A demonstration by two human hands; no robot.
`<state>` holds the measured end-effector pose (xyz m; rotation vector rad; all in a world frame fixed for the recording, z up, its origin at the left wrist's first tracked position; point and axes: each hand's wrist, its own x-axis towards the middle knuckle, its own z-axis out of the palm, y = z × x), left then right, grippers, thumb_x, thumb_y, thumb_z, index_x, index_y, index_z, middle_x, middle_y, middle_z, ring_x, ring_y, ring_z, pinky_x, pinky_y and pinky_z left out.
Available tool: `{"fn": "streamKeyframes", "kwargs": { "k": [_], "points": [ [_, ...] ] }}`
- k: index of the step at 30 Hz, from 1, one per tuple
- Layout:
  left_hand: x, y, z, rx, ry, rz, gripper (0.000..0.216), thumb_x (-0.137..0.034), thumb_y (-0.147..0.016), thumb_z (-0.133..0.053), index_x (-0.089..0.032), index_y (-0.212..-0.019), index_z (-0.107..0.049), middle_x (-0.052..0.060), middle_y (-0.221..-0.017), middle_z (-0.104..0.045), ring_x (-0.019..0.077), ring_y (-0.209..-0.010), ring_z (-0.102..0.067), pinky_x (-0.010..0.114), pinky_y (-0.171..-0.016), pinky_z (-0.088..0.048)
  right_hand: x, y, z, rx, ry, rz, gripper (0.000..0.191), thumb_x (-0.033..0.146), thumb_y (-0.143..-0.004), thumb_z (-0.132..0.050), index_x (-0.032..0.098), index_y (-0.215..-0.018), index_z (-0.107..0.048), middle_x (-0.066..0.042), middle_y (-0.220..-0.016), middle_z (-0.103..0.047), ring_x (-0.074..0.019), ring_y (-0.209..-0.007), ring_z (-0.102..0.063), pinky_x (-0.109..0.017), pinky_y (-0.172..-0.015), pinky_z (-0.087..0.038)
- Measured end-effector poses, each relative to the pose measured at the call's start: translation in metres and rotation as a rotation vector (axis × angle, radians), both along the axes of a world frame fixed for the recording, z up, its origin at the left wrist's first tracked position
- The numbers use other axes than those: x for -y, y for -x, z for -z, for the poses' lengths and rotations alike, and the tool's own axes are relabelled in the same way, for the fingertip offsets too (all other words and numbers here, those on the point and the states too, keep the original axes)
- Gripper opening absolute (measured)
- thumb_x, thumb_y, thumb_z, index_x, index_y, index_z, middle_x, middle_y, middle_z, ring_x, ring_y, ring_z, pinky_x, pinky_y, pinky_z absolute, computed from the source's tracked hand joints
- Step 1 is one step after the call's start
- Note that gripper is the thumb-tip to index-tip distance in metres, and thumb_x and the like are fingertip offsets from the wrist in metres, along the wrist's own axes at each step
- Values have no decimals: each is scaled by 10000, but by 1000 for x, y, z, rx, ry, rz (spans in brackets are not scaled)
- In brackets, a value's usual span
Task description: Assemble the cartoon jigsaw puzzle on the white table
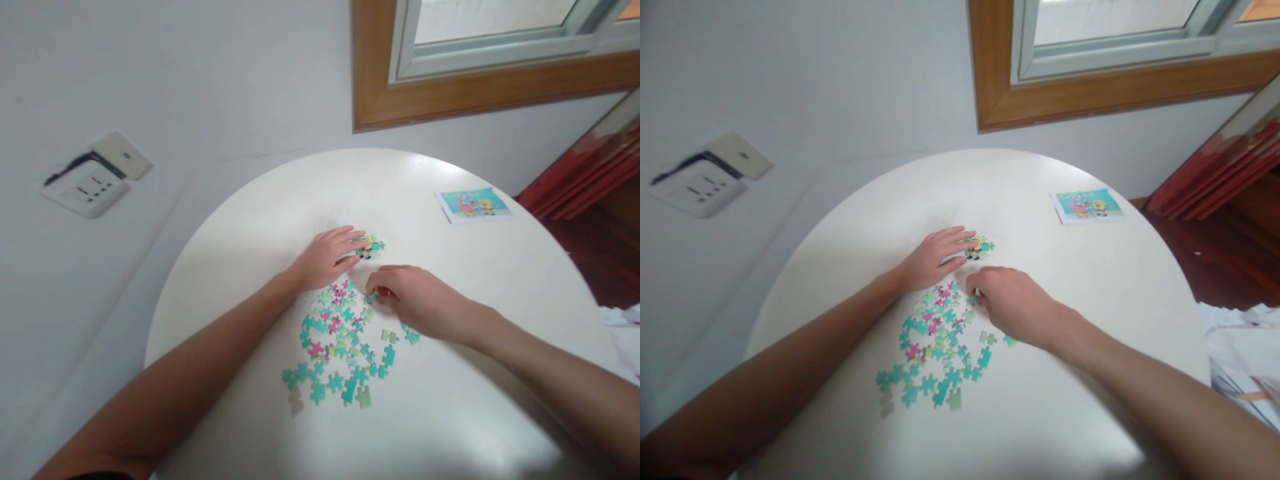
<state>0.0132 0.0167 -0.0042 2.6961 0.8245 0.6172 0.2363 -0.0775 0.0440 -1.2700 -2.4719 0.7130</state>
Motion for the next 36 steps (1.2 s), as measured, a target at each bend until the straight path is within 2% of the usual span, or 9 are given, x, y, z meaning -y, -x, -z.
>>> {"fn": "streamKeyframes", "kwargs": {
  "k": [2,5,9,13,21,26,31,36],
  "points": [
    [1,0,0,-52,21,46,405,-266,-993,-545,-319,-1394,-560,42,-1498,-531,261,-1440,-425,517,-1171,-365,-14,-6,0,-182,27,105,183,117,-826,-557,216,-839,-710,-29,-826,-726,-148,-695,-595,-290,-671,-421],
    [2,1,0,-49,21,121,434,-283,-987,-566,-312,-1419,-537,57,-1514,-511,248,-1428,-446,502,-1184,-371,-41,-20,10,-415,42,336,117,257,-822,-631,190,-796,-724,-49,-735,-714,-162,-653,-598,-314,-649,-458],
    [3,0,-1,-55,5,188,460,-314,-985,-578,-298,-1440,-515,73,-1523,-498,235,-1426,-450,483,-1191,-379,-68,-31,31,-566,46,467,184,330,-780,-671,152,-785,-719,-61,-702,-690,-157,-620,-578,-317,-609,-456],
    [5,-1,-3,-55,2,187,434,-316,-982,-582,-277,-1413,-547,89,-1509,-511,249,-1414,-465,500,-1185,-386,-76,-28,44,-598,-10,468,237,325,-785,-662,129,-894,-739,-52,-716,-690,-150,-634,-580,-306,-626,-460],
    [7,-2,-5,-24,15,183,441,-288,-961,-619,-303,-1397,-554,76,-1491,-531,243,-1397,-484,511,-1182,-389,-80,-24,53,-456,-18,403,196,307,-824,-633,155,-876,-746,-57,-760,-724,-163,-672,-607,-315,-659,-467],
    [7,-2,-5,-44,10,183,423,-305,-981,-586,-296,-1403,-552,79,-1499,-522,240,-1409,-466,502,-1189,-381,-80,-24,52,-276,-139,447,182,266,-812,-636,180,-909,-763,-51,-781,-715,-158,-657,-569,-318,-655,-429],
    [6,-1,-4,-65,17,182,422,-320,-994,-562,-283,-1414,-542,85,-1506,-514,239,-1414,-456,498,-1190,-374,-78,-22,49,-244,-142,442,141,245,-808,-621,198,-813,-754,-33,-743,-689,-154,-652,-555,-310,-642,-401],
    [4,0,-3,-53,23,184,432,-298,-988,-569,-297,-1419,-537,75,-1510,-510,240,-1411,-458,497,-1192,-373,-76,-22,47,-233,-178,412,164,236,-815,-600,205,-797,-760,-39,-776,-673,-155,-666,-551,-314,-649,-403]
  ]
}}
